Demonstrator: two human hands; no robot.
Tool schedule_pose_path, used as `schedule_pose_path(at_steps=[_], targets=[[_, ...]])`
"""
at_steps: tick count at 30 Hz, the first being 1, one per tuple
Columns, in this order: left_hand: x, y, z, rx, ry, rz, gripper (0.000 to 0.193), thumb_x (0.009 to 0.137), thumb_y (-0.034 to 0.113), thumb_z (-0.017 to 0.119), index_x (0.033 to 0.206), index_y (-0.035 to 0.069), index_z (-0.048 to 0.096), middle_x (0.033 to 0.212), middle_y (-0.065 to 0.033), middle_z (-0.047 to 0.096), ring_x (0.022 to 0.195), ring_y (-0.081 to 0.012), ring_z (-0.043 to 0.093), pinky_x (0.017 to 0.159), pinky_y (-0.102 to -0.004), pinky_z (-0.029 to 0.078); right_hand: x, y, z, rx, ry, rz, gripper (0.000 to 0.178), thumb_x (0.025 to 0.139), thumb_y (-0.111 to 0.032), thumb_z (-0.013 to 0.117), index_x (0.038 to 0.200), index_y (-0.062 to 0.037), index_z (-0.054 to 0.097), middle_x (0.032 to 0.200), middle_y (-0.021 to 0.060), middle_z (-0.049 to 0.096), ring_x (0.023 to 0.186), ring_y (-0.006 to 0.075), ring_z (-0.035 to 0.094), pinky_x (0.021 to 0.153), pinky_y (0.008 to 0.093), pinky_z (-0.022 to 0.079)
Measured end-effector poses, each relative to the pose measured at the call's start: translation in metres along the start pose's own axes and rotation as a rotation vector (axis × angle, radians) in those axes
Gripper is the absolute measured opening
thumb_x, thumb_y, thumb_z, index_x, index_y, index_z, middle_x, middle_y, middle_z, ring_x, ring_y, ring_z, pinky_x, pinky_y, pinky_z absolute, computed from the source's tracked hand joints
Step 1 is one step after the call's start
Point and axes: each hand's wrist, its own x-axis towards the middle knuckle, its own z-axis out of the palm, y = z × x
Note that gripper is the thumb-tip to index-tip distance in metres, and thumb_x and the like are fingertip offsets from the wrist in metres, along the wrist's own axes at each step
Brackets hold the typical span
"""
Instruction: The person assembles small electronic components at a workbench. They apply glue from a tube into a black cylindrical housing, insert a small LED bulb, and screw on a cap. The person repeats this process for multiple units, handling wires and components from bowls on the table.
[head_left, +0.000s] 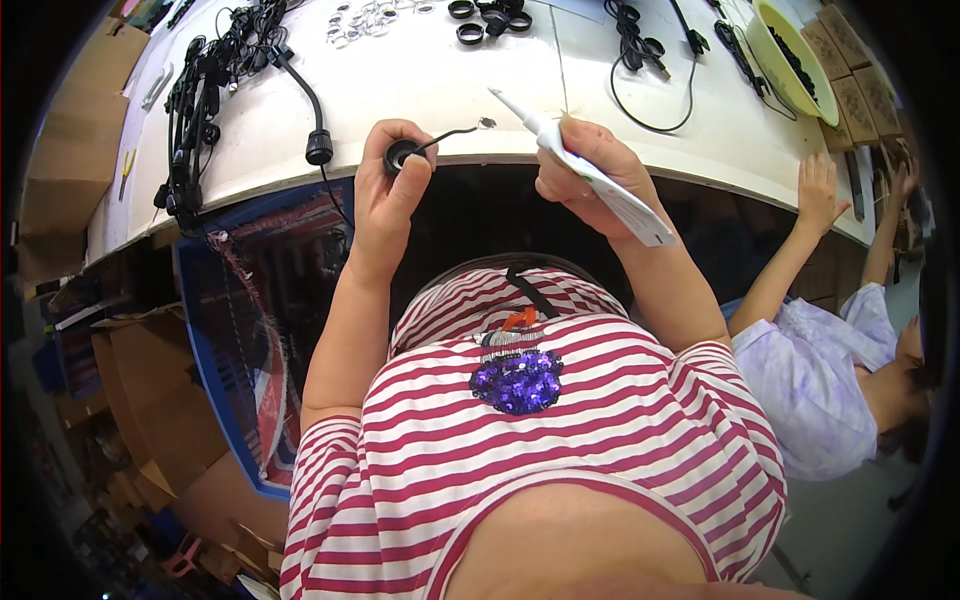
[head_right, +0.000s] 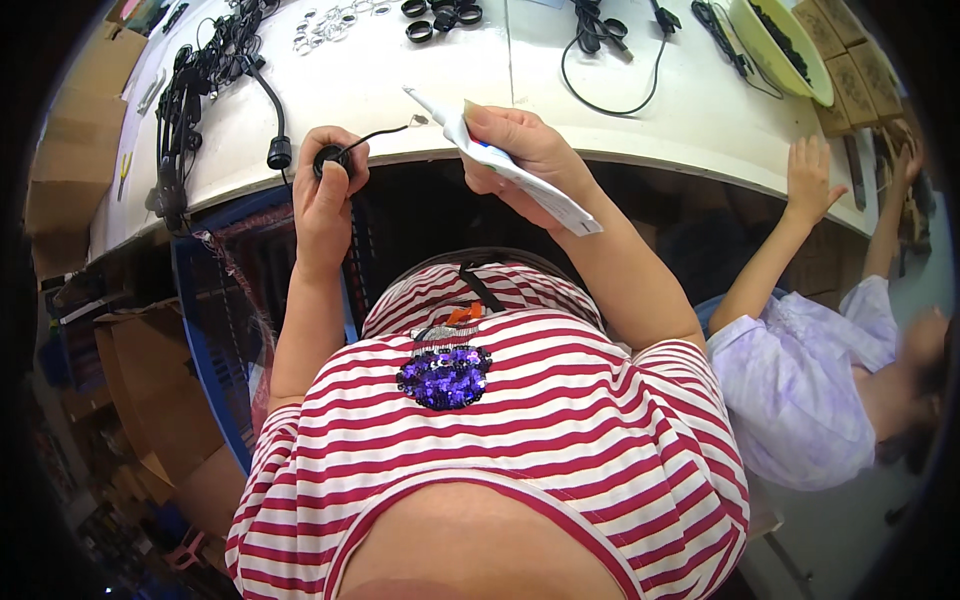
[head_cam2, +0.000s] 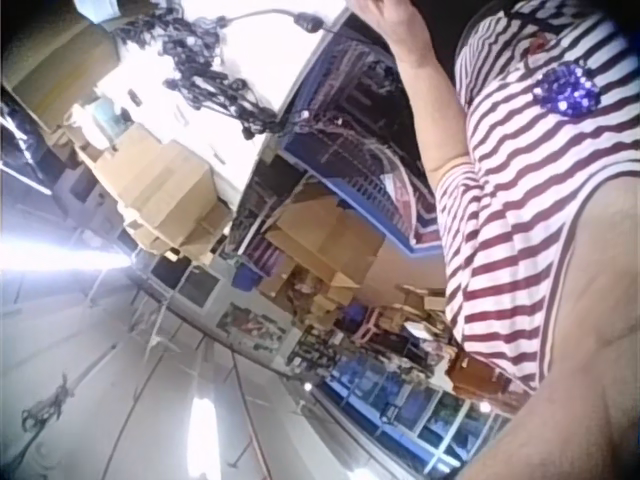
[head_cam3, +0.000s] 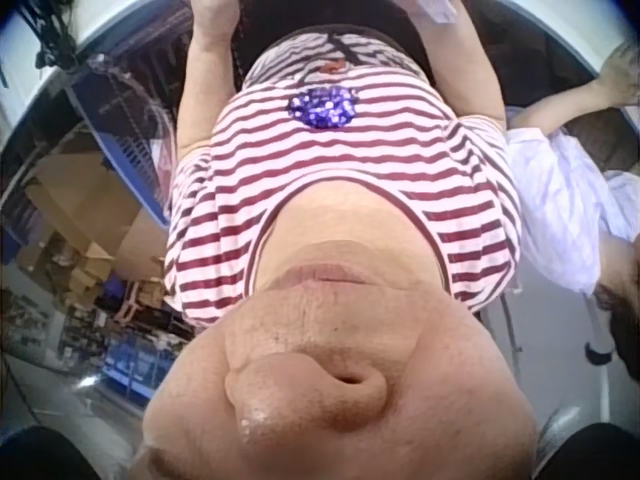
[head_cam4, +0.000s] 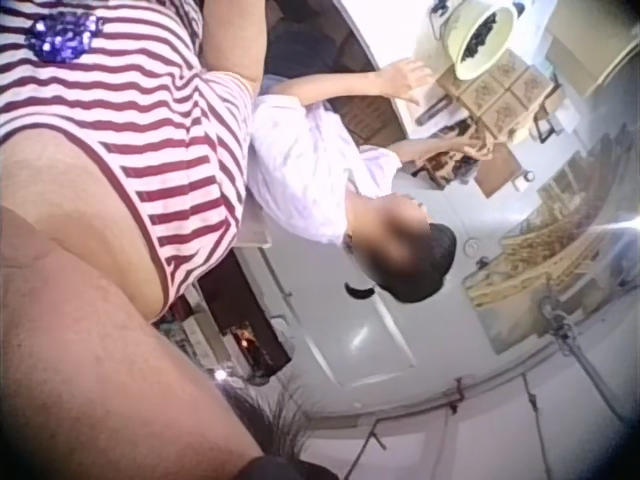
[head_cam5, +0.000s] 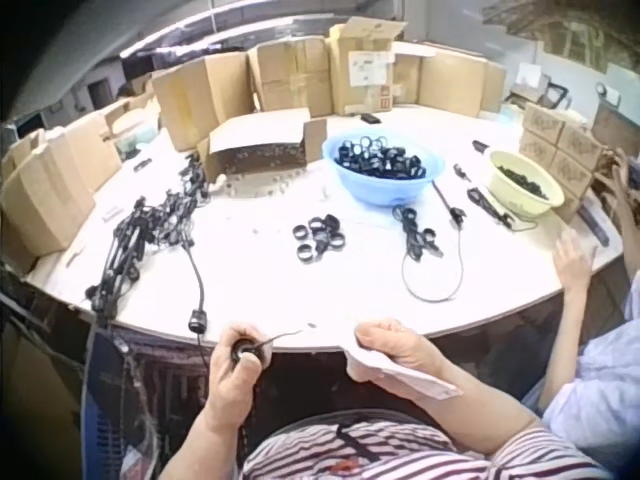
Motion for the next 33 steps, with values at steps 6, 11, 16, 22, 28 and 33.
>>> schedule_pose_path(at_steps=[6, 11, 16, 22, 28, 33], targets=[[0.004, 0.003, -0.002, -0.024, -0.058, -0.082, 0.05, 0.086, 0.054, 0.04, 0.069, 0.007, 0.042, 0.063, 0.0006, 0.038, 0.058, -0.007, 0.028, 0.054, -0.0227, 0.022, -0.008, 0.004, 0.006, 0.201, -0.204, 0.088, 0.028, 0.093, -0.024, 0.041, 0.078, -0.0036, 0.053, 0.048, -0.0003, 0.04, 0.041, 0.0063, 0.029, 0.045, 0.0222, 0.025], [0.007, 0.009, -0.007, 0.019, -0.076, -0.214, 0.026, 0.079, 0.024, 0.055, 0.063, 0.005, 0.048, 0.061, 0.0021, 0.045, 0.059, -0.005, 0.037, 0.055, -0.0201, 0.029, -0.011, 0.003, 0.02, 0.21, -0.203, 0.174, 0.028, 0.093, -0.023, 0.041, 0.078, -0.0029, 0.053, 0.048, -0.0007, 0.04, 0.04, 0.0051, 0.029, 0.044, 0.0214, 0.025], [0.0, 0.011, -0.001, 0.114, -0.136, -0.241, 0.022, 0.071, 0.015, 0.067, 0.065, 0.006, 0.048, 0.06, 0.0037, 0.045, 0.059, -0.0036, 0.041, 0.053, -0.0199, 0.032, -0.011, 0.01, 0.018, 0.228, -0.172, 0.246, 0.025, 0.092, -0.022, 0.044, 0.082, -0.0009, 0.055, 0.048, -0.0019, 0.04, 0.04, 0.004, 0.031, 0.043, 0.0198, 0.025], [-0.004, 0.003, -0.001, 0.431, -0.118, -0.06, 0.019, 0.065, 0.008, 0.064, 0.072, 0.003, 0.047, 0.058, -0.0026, 0.041, 0.055, -0.0095, 0.036, 0.052, -0.0224, 0.035, -0.012, 0.011, 0.025, 0.128, -0.074, 0.354, 0.025, 0.092, -0.023, 0.043, 0.082, -0.0014, 0.053, 0.05, -0.0022, 0.041, 0.04, 0.0034, 0.031, 0.042, 0.02, 0.024], [-0.006, 0.001, -0.004, 0.463, -0.202, -0.069, 0.016, 0.064, 0.001, 0.059, 0.07, 0.005, 0.044, 0.066, 0.0012, 0.046, 0.061, -0.006, 0.039, 0.056, -0.0193, 0.034, -0.01, 0.014, 0.025, 0.036, -0.037, 0.395, 0.024, 0.091, -0.022, 0.045, 0.081, -0.0016, 0.05, 0.051, -0.0022, 0.041, 0.041, 0.0036, 0.032, 0.042, 0.0201, 0.024], [-0.006, -0.006, -0.006, 0.469, -0.191, -0.014, 0.014, 0.064, 0.004, 0.06, 0.074, 0.004, 0.049, 0.058, -0.0054, 0.043, 0.052, -0.0142, 0.04, 0.052, -0.0243, 0.036, -0.007, 0.019, 0.027, 0.041, -0.002, 0.405, 0.025, 0.09, -0.023, 0.051, 0.082, -0.0013, 0.061, 0.05, -0.0033, 0.044, 0.04, 0.0027, 0.033, 0.04, 0.0181, 0.023]])
